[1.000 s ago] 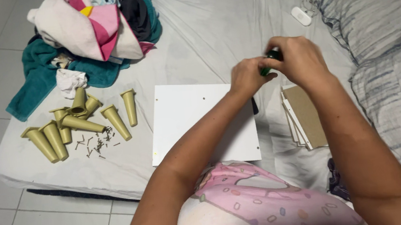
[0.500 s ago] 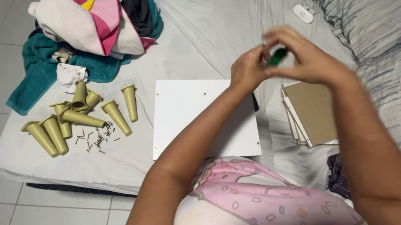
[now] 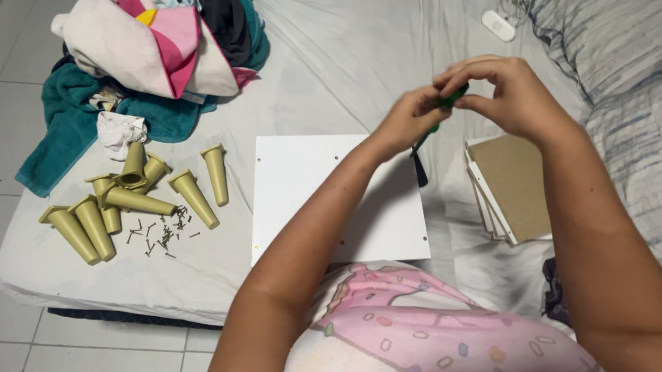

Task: The person assembles a small white cabinet on a bed using a green screwdriver. They insert plastic dowels into pre-drilled holes in the cabinet panels and then drive screws to secure the pieces together.

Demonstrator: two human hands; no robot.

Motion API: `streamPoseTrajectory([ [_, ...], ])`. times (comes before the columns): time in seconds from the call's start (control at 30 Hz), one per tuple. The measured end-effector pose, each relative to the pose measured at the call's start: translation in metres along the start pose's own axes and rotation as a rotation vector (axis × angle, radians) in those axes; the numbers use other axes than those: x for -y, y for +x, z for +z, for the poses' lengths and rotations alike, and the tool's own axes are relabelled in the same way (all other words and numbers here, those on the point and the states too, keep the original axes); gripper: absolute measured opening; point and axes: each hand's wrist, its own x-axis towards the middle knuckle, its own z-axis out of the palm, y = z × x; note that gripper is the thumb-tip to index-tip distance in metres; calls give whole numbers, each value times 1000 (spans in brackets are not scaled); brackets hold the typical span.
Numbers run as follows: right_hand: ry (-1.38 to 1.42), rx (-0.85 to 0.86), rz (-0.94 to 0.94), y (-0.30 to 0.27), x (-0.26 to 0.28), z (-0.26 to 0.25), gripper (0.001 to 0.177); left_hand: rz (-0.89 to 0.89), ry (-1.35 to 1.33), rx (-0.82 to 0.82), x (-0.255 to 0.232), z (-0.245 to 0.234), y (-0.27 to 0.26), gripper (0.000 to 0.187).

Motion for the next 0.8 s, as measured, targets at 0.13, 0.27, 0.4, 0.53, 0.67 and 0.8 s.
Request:
streamPoseTrajectory([
  [0.13,31,-75,-221,7,6,10,27,-81,463,-227,-25,-1,0,37],
  [0.27,-41,-376,-9,11,21,37,38,-105,819,-472,-58,20,-8,39],
  [0.4,-88,-434,187,13,36,45,33,-45,750,-493,-62,27,-13,44],
  [0.53,32,-322,131,2,37,39,21,586,739,-315,-35,10,-18,57],
  [0.67,39,-232,-47,2,32,30,29,3,21,-74,-24,-5,-21,50],
  [0.8,233,-254,-114,10,33,38,33,-15,343,-226,-44,-1,-21,39],
])
